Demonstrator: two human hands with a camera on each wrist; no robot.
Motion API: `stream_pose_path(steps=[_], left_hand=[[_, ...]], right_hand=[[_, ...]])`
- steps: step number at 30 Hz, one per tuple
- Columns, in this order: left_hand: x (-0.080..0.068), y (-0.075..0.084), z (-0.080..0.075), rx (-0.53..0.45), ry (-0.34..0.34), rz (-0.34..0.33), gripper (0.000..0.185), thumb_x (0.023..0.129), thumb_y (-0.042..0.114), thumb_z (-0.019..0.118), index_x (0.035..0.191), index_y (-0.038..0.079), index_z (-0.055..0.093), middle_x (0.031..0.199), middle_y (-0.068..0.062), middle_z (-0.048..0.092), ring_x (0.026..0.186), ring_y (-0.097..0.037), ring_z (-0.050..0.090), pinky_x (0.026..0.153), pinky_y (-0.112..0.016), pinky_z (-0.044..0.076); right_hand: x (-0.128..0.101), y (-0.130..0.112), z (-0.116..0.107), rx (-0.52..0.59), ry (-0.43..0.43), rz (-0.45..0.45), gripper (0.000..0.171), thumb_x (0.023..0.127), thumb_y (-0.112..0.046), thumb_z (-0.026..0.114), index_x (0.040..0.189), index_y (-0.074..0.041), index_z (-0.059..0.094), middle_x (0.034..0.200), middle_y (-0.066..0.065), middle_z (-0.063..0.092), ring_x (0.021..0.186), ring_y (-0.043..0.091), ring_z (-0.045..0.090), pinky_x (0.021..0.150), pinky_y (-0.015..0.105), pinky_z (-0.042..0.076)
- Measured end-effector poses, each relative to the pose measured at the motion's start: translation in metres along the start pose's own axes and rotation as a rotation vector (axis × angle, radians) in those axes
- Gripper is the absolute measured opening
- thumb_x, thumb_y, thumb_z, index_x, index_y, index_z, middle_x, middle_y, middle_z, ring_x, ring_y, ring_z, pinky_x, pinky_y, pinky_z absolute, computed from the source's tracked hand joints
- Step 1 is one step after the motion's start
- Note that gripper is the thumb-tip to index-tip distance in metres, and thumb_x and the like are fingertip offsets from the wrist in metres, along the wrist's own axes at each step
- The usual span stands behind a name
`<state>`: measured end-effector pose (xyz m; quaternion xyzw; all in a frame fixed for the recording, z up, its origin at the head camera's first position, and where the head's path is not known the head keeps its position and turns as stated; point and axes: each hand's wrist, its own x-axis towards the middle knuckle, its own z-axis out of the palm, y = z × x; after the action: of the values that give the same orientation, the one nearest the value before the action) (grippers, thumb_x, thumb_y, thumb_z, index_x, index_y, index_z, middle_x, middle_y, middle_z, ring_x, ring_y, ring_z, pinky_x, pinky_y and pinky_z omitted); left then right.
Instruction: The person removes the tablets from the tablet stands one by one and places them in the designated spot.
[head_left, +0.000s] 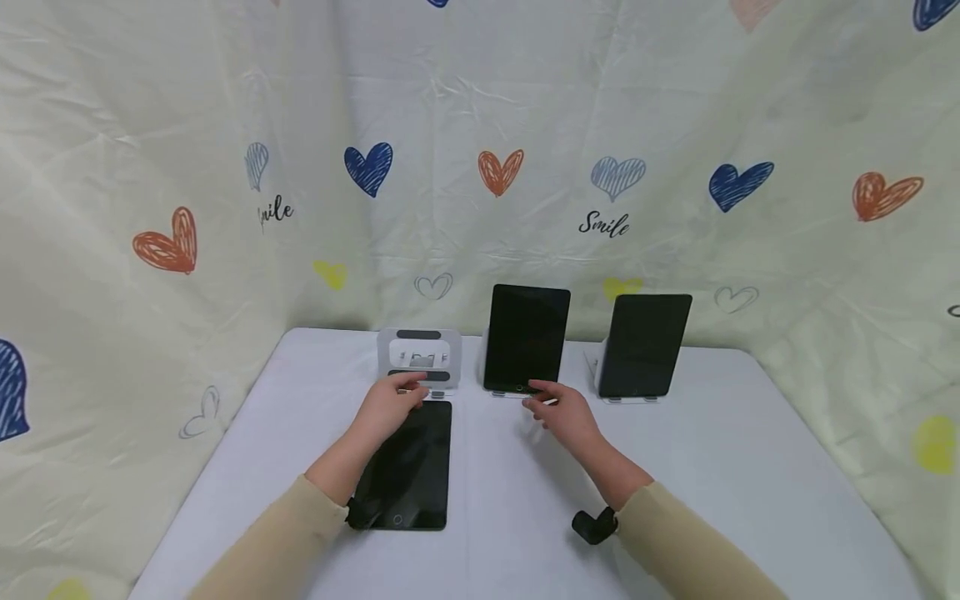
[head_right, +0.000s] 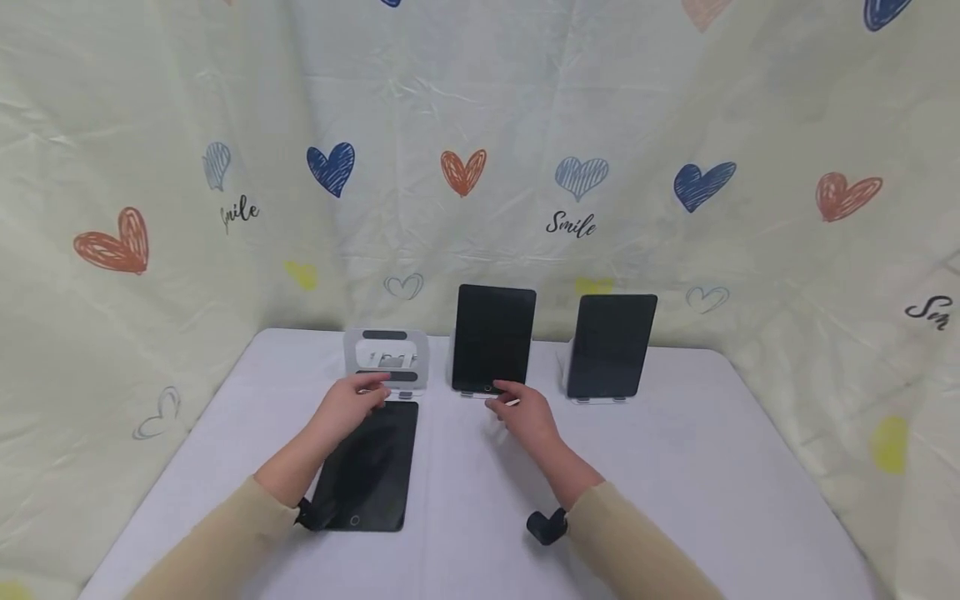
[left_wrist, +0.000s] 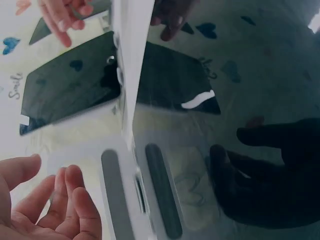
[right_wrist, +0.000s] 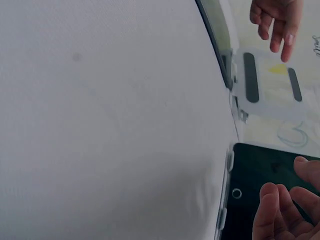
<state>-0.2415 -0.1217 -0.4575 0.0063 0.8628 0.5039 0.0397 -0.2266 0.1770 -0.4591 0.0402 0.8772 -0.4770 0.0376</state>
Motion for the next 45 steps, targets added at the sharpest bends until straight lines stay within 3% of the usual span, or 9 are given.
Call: stream_pose_path(steps=[9, 16, 23, 28, 38, 45], left_hand=[[0.017, 0.012, 0.025, -0.058, 0.015, 0.023, 0.039, 0.098, 0.024, 0.063, 0.136, 0.014, 0.062, 0.117, -0.005, 0.067, 0.106, -0.024, 0.062, 0.093, -0.043, 0.05], [0.031, 0.024, 0.049, -0.104, -0.004, 0.062, 0.044, 0.097, 0.023, 0.064, 0.14, 0.016, 0.058, 0.116, -0.004, 0.066, 0.095, -0.021, 0.062, 0.084, -0.036, 0.055], [0.045, 0.041, 0.073, -0.165, 0.011, 0.093, 0.05, 0.096, 0.02, 0.066, 0.144, 0.015, 0.054, 0.123, -0.006, 0.061, 0.097, -0.021, 0.06, 0.077, -0.034, 0.052], [0.053, 0.053, 0.084, -0.167, 0.026, 0.096, 0.052, 0.097, 0.019, 0.065, 0.146, 0.014, 0.05, 0.127, -0.008, 0.056, 0.103, -0.024, 0.06, 0.082, -0.037, 0.053], [0.066, 0.066, 0.097, -0.113, 0.06, 0.116, 0.063, 0.097, 0.022, 0.064, 0.153, 0.013, 0.038, 0.137, -0.011, 0.047, 0.1, -0.021, 0.056, 0.081, -0.036, 0.05], [0.071, 0.076, 0.1, -0.111, 0.054, 0.11, 0.066, 0.097, 0.023, 0.063, 0.155, 0.011, 0.034, 0.142, -0.015, 0.042, 0.097, -0.024, 0.052, 0.086, -0.039, 0.047]], right_hand=[[0.015, 0.012, -0.04, 0.006, 0.057, -0.035, 0.054, 0.098, -0.033, 0.064, 0.146, -0.013, 0.05, 0.121, 0.013, 0.062, 0.103, 0.028, 0.064, 0.083, 0.034, 0.054], [0.029, 0.014, -0.056, -0.04, 0.11, -0.075, 0.056, 0.098, -0.028, 0.064, 0.149, -0.012, 0.046, 0.121, 0.014, 0.06, 0.099, 0.027, 0.062, 0.076, 0.032, 0.051], [0.043, 0.018, -0.058, -0.028, 0.13, -0.048, 0.059, 0.099, -0.032, 0.063, 0.152, -0.017, 0.043, 0.124, 0.012, 0.057, 0.103, 0.027, 0.059, 0.078, 0.033, 0.051], [0.052, 0.015, -0.057, -0.009, 0.153, -0.053, 0.061, 0.098, -0.033, 0.064, 0.152, -0.017, 0.041, 0.124, 0.012, 0.057, 0.105, 0.028, 0.059, 0.08, 0.037, 0.052], [0.067, 0.009, -0.053, -0.015, 0.169, -0.089, 0.063, 0.099, -0.032, 0.063, 0.155, -0.018, 0.037, 0.128, 0.016, 0.056, 0.113, 0.031, 0.056, 0.085, 0.043, 0.052], [0.074, 0.007, -0.05, -0.037, 0.175, -0.084, 0.063, 0.099, -0.032, 0.063, 0.155, -0.022, 0.036, 0.125, 0.014, 0.056, 0.109, 0.029, 0.056, 0.081, 0.039, 0.051]])
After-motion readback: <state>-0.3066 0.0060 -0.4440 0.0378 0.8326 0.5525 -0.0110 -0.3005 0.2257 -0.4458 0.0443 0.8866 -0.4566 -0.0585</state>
